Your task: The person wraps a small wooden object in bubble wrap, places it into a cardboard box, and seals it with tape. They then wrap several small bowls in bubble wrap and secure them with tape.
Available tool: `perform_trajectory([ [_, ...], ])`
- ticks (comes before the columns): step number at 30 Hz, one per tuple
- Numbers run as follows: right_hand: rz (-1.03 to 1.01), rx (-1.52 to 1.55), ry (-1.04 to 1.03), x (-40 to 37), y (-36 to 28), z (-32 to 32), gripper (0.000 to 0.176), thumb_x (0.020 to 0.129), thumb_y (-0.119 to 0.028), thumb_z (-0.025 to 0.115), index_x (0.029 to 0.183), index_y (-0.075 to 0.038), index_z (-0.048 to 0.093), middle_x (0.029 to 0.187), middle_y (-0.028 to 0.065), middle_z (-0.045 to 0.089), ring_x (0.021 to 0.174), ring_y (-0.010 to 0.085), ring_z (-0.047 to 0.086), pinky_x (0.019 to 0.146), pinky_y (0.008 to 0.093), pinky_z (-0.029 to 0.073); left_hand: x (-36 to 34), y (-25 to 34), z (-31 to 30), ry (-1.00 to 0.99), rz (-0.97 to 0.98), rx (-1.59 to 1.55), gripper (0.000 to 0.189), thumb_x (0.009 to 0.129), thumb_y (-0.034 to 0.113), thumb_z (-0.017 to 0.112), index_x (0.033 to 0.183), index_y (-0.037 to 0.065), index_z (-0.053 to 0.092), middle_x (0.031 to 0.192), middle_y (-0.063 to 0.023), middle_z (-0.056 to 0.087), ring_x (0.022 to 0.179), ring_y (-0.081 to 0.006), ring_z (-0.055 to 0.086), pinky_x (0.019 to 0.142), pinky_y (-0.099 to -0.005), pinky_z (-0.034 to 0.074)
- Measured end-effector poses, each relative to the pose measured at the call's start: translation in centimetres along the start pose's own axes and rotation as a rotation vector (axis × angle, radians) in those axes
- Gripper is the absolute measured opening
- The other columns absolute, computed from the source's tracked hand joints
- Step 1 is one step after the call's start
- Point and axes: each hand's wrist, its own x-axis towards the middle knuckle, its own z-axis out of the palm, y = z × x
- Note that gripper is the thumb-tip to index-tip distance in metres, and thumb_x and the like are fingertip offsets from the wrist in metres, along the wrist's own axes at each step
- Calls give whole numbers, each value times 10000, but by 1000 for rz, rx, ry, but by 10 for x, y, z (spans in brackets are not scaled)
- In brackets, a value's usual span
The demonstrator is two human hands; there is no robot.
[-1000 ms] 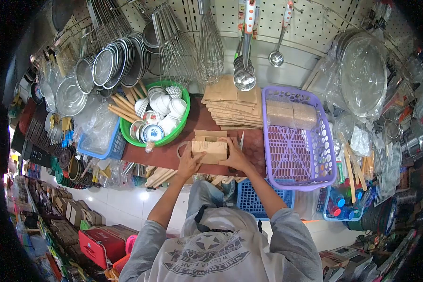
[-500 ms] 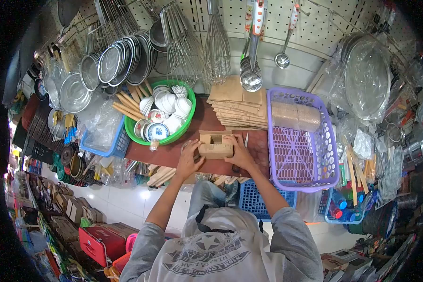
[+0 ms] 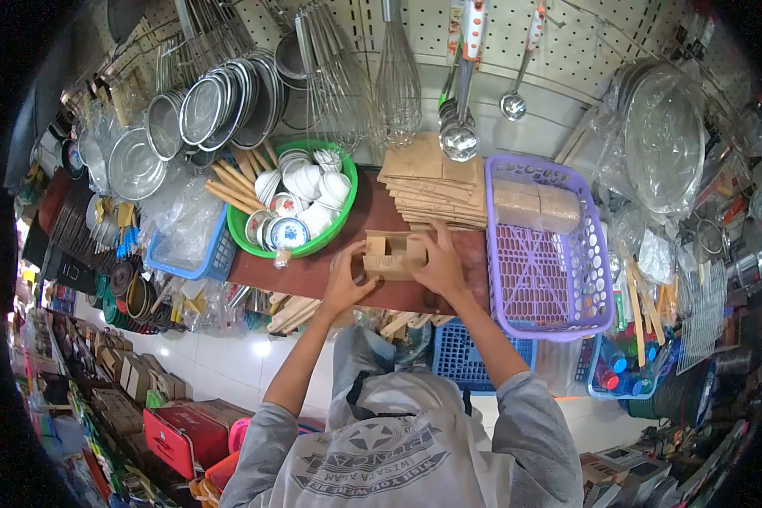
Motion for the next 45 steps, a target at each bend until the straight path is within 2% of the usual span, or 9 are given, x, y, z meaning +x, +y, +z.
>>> perform_trajectory([
  [6, -251, -8, 130, 37, -39, -2, 205, 821, -164, 706, 1012, -97, 670, 1363, 202, 463, 1389, 432, 337, 1059, 489, 393, 7, 17, -27, 80, 35, -200, 551, 785, 92, 727, 1289, 49, 508, 1208, -145, 564, 1090, -301, 546, 970, -390, 434],
  [7, -295, 18, 113, 41, -45, 2, 199, 820, -157, 703, 1006, -96, 670, 1358, 198, 467, 1379, 430, 351, 1054, 487, 398, 8, 22, -32, 137, 48, -275, 452, 833, 40, 686, 1259, 40, 536, 1175, -119, 573, 1061, -227, 559, 899, -348, 474],
  [17, -456, 227, -107, 92, -132, 86, 264, 818, -137, 691, 1078, -105, 653, 1188, 104, 558, 1131, 328, 533, 952, 407, 465, 16, -5, -140, 385, -23, -192, 139, 877, 18, 632, 1015, 20, 652, 985, -89, 630, 882, -189, 600, 808, -297, 481],
  [24, -365, -21, -255, 143, -148, 149, 351, 763, -181, 746, 1089, -137, 622, 1130, 72, 578, 1036, 301, 567, 825, 430, 521, 28, -76, -166, 361, -231, -468, 213, 910, -27, 570, 1116, 1, 613, 1067, -72, 648, 991, -135, 610, 897, -276, 480],
  [28, -387, -99, -340, 164, -142, 166, 223, 747, -190, 761, 939, -123, 669, 949, 80, 645, 970, 307, 596, 794, 430, 529, 46, -99, -175, 294, -266, -656, 237, 932, -12, 554, 1167, 0, 583, 1144, -78, 622, 1080, -140, 580, 953, -275, 453],
  [32, -267, 70, -305, 177, -152, 156, 210, 746, -178, 764, 930, -91, 714, 885, 96, 696, 781, 280, 672, 709, 383, 542, 60, -120, -176, 251, -252, -806, 254, 957, 67, 576, 1202, 4, 574, 1186, -83, 620, 1137, -159, 565, 1000, -288, 418],
  [37, 2, 306, -283, 184, -152, 152, 222, 832, -154, 772, 975, -1, 698, 849, 51, 697, 611, 60, 623, 538, 261, 493, 62, -123, -177, 186, -277, -759, 301, 965, 80, 585, 1247, -11, 535, 1164, -89, 617, 1099, -140, 577, 952, -279, 448],
  [43, 215, 632, -308, 165, -164, 156, 193, 907, -138, 688, 1010, 23, 660, 855, 51, 705, 695, 98, 667, 620, 311, 543, 55, -125, -187, 58, -392, -707, 286, 997, 137, 531, 1237, -17, 558, 1088, -71, 632, 976, -124, 576, 884, -277, 456],
  [45, 67, 571, -177, 162, -156, 160, 169, 886, -133, 704, 992, -8, 664, 853, 39, 686, 766, 118, 663, 669, 301, 542, 53, -134, -186, 92, -354, -667, 280, 1002, 147, 519, 1217, -23, 574, 1073, -70, 636, 968, -123, 574, 878, -278, 455],
])
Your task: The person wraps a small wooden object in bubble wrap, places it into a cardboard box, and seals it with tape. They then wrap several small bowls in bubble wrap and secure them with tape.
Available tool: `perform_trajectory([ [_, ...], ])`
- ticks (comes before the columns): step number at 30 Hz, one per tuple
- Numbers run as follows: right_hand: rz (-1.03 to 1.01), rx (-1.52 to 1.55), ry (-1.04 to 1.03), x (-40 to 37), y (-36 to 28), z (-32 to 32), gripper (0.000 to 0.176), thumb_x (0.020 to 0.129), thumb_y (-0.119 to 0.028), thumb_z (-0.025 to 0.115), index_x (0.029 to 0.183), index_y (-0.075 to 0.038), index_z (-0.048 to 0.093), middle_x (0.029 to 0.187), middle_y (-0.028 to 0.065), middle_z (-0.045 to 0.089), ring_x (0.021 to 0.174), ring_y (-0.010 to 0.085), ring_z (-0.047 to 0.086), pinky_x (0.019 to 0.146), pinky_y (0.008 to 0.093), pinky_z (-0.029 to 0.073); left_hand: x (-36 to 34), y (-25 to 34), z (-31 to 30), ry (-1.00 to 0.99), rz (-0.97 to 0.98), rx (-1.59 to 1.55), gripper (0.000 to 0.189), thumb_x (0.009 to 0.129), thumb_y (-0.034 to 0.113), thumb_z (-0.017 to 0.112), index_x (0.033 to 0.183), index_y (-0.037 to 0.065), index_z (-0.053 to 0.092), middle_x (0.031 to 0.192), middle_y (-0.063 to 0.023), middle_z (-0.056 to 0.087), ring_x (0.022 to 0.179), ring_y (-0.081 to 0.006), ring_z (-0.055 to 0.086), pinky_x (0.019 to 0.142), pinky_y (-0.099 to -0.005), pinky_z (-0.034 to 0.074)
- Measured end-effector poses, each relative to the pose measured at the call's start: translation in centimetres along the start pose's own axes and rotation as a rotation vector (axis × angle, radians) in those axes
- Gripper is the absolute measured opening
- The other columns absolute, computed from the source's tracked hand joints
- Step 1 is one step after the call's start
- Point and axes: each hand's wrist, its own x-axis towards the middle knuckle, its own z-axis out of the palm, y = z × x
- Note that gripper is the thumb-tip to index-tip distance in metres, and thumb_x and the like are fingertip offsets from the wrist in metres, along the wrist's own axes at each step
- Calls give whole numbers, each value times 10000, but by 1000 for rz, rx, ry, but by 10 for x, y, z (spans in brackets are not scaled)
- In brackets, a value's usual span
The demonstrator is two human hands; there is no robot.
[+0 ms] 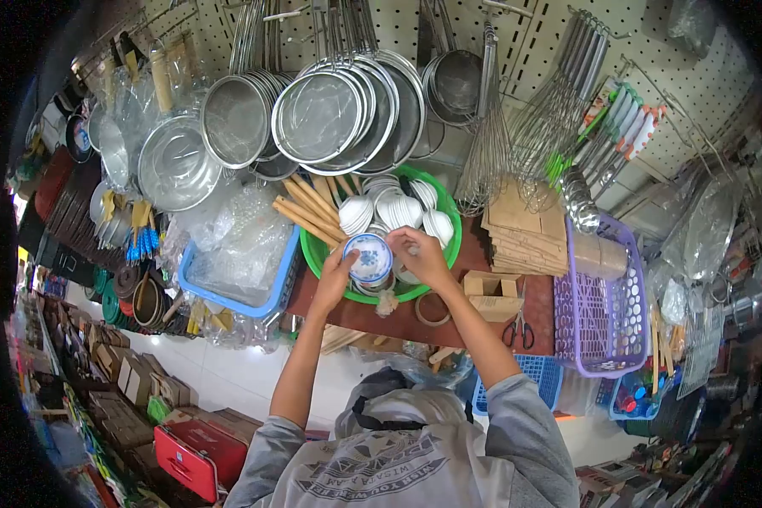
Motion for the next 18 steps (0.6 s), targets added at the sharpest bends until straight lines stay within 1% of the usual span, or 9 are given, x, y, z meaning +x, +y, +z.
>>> perform_trajectory([
  [1, -84, -39, 42, -2, 3, -2, 159, 875, -130, 711, 983, -23, 667, 852, 33, 677, 801, 128, 662, 694, 296, 541, 0, 0, -1, 12, 24, 15, 279, 1005, 152, 513, 1208, -26, 583, 1065, -69, 638, 963, -123, 573, 875, -279, 455],
  [4, -183, -555, 62, -8, -5, -16, 189, 821, -176, 731, 981, -88, 685, 935, 43, 675, 935, 216, 649, 798, 332, 534, -2, 7, 0, -32, 27, 49, 263, 1000, 147, 527, 1179, -32, 598, 1029, -71, 638, 945, -121, 570, 865, -272, 453],
  [7, -137, -846, -82, -19, -9, -23, 292, 725, -230, 775, 994, -151, 693, 1031, 55, 652, 1024, 275, 607, 833, 372, 527, -1, 3, 0, -44, 4, 87, 259, 995, 153, 548, 1175, -25, 605, 1013, -75, 634, 929, -118, 568, 858, -267, 451],
  [8, -73, -915, -157, -20, -11, -24, 442, 640, -295, 827, 1047, -194, 686, 1111, 33, 616, 1090, 263, 582, 858, 396, 523, 0, 1, 0, -47, 10, 76, 263, 994, 155, 552, 1182, -22, 605, 1012, -71, 633, 927, -115, 566, 856, -265, 449],
  [11, -87, -969, -168, -25, -16, -22, 513, 621, -264, 846, 1099, -204, 669, 1116, 21, 601, 1099, 266, 577, 871, 393, 521, 2, -5, 2, -58, 20, 39, 276, 994, 164, 563, 1198, -16, 606, 1011, -60, 631, 921, -108, 561, 848, -260, 446],
  [13, -75, -966, -193, -26, -13, -24, 531, 618, -244, 850, 1115, -209, 666, 1114, 13, 597, 1105, 263, 575, 880, 392, 519, 3, -8, 2, -64, 20, 8, 285, 995, 173, 566, 1206, -14, 607, 1012, -52, 630, 920, -103, 557, 842, -258, 444],
  [16, -77, -947, -215, -27, -17, -28, 533, 626, -207, 847, 1126, -202, 664, 1122, 13, 599, 1113, 260, 572, 893, 393, 515, 5, -6, 5, -32, -57, -20, 296, 1002, 198, 560, 1205, -11, 611, 1002, -43, 626, 915, -103, 549, 838, -253, 438],
  [18, -90, -921, -216, -30, -18, -34, 531, 631, -195, 845, 1130, -190, 663, 1135, 14, 602, 1113, 259, 571, 899, 394, 512, 5, 1, 6, -59, -54, -19, 283, 1011, 227, 540, 1151, -4, 623, 996, -20, 614, 933, -94, 529, 862, -249, 419],
])
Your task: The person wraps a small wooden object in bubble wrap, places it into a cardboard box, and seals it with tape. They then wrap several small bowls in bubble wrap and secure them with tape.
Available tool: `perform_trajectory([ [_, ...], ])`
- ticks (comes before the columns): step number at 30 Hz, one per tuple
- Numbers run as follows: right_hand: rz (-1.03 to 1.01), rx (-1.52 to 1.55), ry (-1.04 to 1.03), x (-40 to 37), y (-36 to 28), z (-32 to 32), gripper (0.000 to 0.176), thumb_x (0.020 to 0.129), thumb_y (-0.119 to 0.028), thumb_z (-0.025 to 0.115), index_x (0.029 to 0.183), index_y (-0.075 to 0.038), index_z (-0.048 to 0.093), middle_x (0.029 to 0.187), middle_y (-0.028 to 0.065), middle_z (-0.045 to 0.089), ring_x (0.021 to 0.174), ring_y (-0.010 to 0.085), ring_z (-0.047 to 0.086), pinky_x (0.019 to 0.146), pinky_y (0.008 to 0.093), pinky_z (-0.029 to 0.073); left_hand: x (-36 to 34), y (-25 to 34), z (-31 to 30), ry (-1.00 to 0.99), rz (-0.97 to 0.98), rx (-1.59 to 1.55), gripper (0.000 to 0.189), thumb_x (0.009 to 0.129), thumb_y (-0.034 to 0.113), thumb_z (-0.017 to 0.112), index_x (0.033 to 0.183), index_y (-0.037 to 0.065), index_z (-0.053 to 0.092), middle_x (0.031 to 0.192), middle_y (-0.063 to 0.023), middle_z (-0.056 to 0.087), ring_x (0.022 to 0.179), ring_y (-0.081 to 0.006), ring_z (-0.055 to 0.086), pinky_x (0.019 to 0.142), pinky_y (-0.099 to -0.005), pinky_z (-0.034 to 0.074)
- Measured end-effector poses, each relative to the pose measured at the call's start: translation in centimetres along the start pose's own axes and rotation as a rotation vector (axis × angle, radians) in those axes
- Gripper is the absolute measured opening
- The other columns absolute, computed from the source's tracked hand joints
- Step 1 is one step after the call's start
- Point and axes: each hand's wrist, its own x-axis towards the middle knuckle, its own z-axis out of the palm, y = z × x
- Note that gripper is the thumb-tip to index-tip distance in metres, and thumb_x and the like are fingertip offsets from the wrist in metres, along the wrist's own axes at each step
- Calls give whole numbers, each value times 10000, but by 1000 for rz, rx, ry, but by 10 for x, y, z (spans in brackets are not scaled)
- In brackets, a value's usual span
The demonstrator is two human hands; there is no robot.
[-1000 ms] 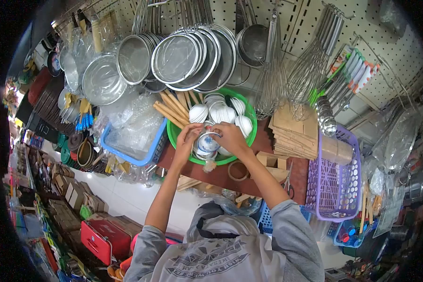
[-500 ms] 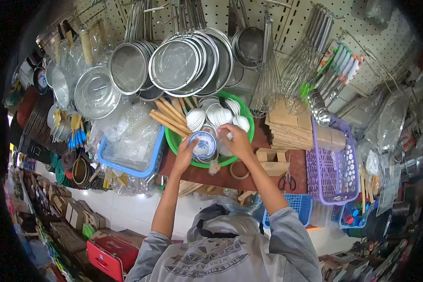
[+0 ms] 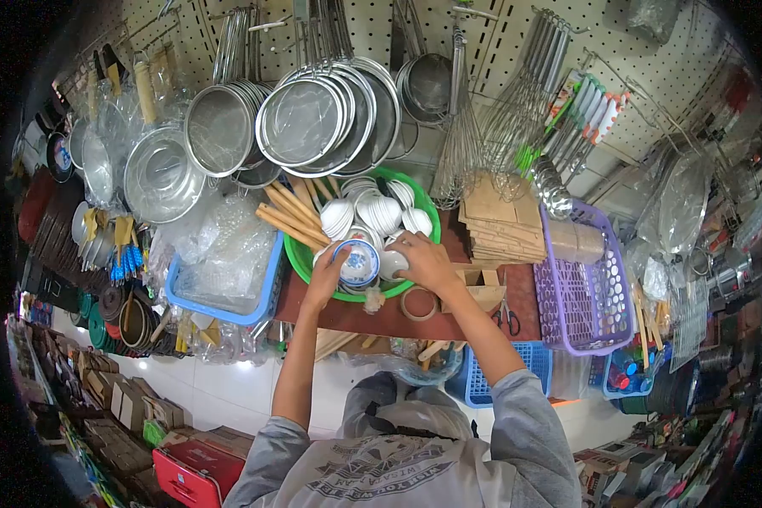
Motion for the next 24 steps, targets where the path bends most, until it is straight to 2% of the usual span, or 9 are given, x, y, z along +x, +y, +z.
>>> perform_trajectory([
  [5, -78, 97, 59, -6, 13, 1, 542, 631, -193, 846, 1134, -144, 648, 1153, 29, 613, 1106, 269, 571, 891, 395, 507, 4, -5, -2, -11, 25, 55, 270, 1018, 228, 511, 1112, 0, 622, 1010, -18, 614, 942, -93, 516, 881, -254, 407],
  [8, -36, 217, 81, -4, 21, 1, 503, 663, -179, 848, 1116, -126, 636, 1061, 51, 637, 1031, 233, 608, 845, 351, 510, 5, -9, -2, 21, 53, 42, 255, 1002, 181, 525, 1170, 6, 605, 953, -57, 603, 904, -117, 528, 836, -260, 422],
  [11, 172, 570, -135, 1, 26, -10, 456, 705, -158, 845, 1095, -90, 619, 948, 52, 648, 911, 175, 623, 771, 309, 500, 4, -6, -2, 41, 44, 29, 280, 1014, 202, 473, 1180, 7, 588, 982, -77, 604, 921, -133, 528, 858, -270, 417],
  [12, 80, 714, -34, 3, 26, -9, 390, 760, -149, 819, 1082, -52, 623, 896, 18, 636, 849, 114, 605, 697, 269, 479, 4, -6, -2, 57, 53, 10, 303, 1021, 222, 452, 1191, 6, 579, 994, -83, 607, 935, -141, 531, 872, -273, 413],
  [15, 331, 874, -41, 3, 27, -16, 417, 796, -162, 781, 1140, -2, 609, 944, 48, 667, 798, 100, 601, 698, 285, 497, 6, -8, -4, 67, 42, -65, 374, 1040, 285, 391, 1226, 5, 554, 1042, -97, 613, 983, -163, 539, 919, -277, 398],
  [16, 236, 945, 18, 3, 30, -12, 336, 829, -113, 735, 1117, 29, 638, 931, 29, 661, 775, 87, 598, 664, 251, 496, 7, -12, -5, 45, 14, -100, 398, 1046, 306, 373, 1238, 5, 548, 1064, -98, 613, 1003, -171, 541, 939, -276, 390],
  [19, 132, 894, 225, 0, 4, -11, 241, 858, -69, 693, 1061, 54, 656, 906, 22, 660, 813, 78, 594, 689, 249, 502, 12, -23, -7, 6, -90, -193, 459, 1056, 370, 347, 1279, 17, 535, 1136, -89, 613, 1074, -179, 558, 974, -291, 405],
  [23, -85, 507, 260, -3, -30, -14, 210, 817, -55, 699, 1014, 18, 696, 994, 108, 692, 902, 256, 680, 822, 314, 521, 8, 6, -8, -84, -367, -356, 540, 1051, 464, 324, 1341, 49, 511, 1245, -75, 596, 1143, -179, 583, 962, -355, 482],
  [24, -88, 520, 247, -4, -36, -9, 209, 813, -67, 704, 1013, -9, 720, 1065, 144, 689, 1004, 307, 662, 886, 351, 517, 8, 5, -8, -94, -361, -379, 570, 1038, 496, 336, 1348, 46, 498, 1253, -77, 594, 1128, -183, 595, 934, -364, 504],
])
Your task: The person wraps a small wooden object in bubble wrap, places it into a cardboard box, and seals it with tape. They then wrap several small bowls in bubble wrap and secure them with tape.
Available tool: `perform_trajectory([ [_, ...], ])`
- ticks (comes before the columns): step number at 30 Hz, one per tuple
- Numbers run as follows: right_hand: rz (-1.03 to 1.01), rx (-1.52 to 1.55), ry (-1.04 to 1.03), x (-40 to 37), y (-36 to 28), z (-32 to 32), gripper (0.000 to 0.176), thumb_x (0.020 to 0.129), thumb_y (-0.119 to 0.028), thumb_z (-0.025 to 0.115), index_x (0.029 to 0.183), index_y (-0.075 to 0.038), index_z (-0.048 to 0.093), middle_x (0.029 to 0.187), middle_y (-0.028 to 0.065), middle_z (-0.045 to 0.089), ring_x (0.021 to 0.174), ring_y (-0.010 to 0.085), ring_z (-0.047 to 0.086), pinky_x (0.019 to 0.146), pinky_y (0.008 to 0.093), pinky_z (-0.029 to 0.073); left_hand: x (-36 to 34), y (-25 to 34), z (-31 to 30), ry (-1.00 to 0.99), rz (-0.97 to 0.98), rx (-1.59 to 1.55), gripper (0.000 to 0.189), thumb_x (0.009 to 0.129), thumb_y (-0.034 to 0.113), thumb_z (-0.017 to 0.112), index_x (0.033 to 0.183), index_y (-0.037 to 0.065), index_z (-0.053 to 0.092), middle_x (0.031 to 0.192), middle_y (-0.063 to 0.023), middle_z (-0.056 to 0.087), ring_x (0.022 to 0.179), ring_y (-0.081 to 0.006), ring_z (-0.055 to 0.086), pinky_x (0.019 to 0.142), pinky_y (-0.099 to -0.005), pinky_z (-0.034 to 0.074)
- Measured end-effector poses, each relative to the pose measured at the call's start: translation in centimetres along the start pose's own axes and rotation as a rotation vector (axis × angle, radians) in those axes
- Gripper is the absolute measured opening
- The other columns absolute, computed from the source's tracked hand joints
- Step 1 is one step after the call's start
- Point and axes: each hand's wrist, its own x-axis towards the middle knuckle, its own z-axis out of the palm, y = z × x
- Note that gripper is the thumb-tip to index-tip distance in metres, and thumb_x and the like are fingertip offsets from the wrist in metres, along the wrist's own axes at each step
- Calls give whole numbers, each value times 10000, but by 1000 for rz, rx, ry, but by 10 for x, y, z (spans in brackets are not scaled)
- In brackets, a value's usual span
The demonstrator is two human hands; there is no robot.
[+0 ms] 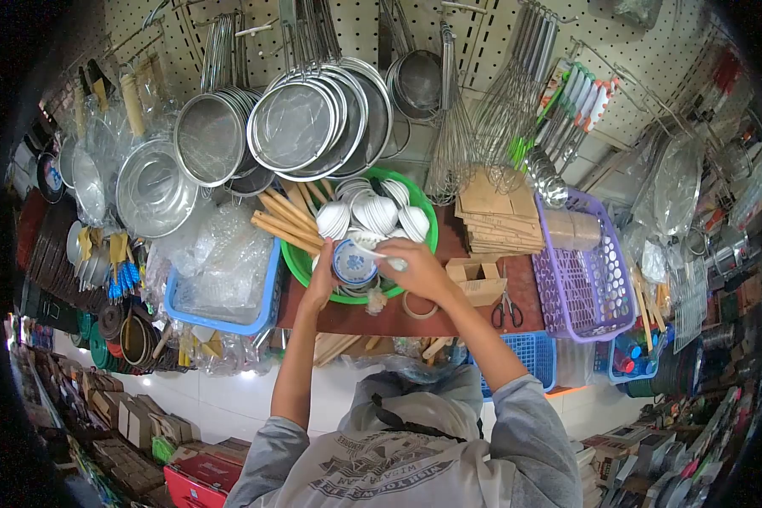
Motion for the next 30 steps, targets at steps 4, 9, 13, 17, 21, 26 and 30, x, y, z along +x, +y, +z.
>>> perform_trajectory([
  [4, -166, -208, -74, -3, 4, 20, 225, 814, -73, 700, 1034, -94, 742, 1101, 50, 694, 1213, 241, 567, 995, 381, 482, 0, 1, -3, -53, 5, -51, 614, 1012, 533, 389, 1374, 41, 458, 1275, -93, 582, 1100, -196, 620, 874, -386, 550],
  [9, -286, -341, -94, -3, 11, 30, 242, 812, -119, 681, 1048, -132, 734, 1164, 29, 661, 1277, 232, 513, 1074, 471, 399, -6, 8, 2, -20, -8, 28, 533, 1002, 392, 476, 1401, 43, 424, 1240, -102, 581, 1086, -196, 614, 864, -383, 556],
  [13, -300, -350, -167, -5, 9, 26, 251, 808, -121, 663, 1051, -136, 725, 1169, 24, 647, 1311, 230, 481, 1095, 518, 360, -15, 17, 10, 8, 8, 123, 483, 983, 249, 494, 1411, 39, 414, 1222, -112, 573, 1057, -213, 613, 808, -389, 585],
  [17, -327, -213, -85, -2, 15, 19, 250, 814, -122, 658, 1059, -120, 710, 1155, 38, 644, 1252, 239, 518, 1042, 454, 416, 14, -19, -21, -18, 124, 302, 489, 976, 190, 500, 1423, 18, 401, 1271, -127, 544, 1068, -219, 602, 757, -388, 622],
  [21, -9, 95, 90, 3, 40, 10, 274, 803, -136, 688, 1077, -116, 683, 1061, 58, 625, 1091, 242, 573, 926, 404, 476, -3, 0, 0, -9, 92, 216, 474, 982, 170, 498, 1419, 7, 416, 1246, -117, 569, 1041, -173, 598, 712, -294, 586],
  [26, 52, -346, -28, -6, 54, -1, 374, 752, -192, 753, 1112, -145, 663, 1005, 41, 573, 1021, 233, 561, 841, 377, 512, 4, -2, -5, 5, 122, 457, 411, 997, 166, 502, 1376, 7, 481, 1172, -86, 608, 1006, -130, 588, 691, -234, 506],
  [30, 46, -432, -86, -9, 52, -1, 427, 698, -236, 794, 1095, -154, 660, 1054, 19, 558, 1060, 233, 541, 868, 381, 509, -4, 7, 11, 59, 154, 427, 381, 1018, 241, 482, 1317, 10, 534, 1143, -70, 614, 998, -132, 583, 810, -260, 482],
])
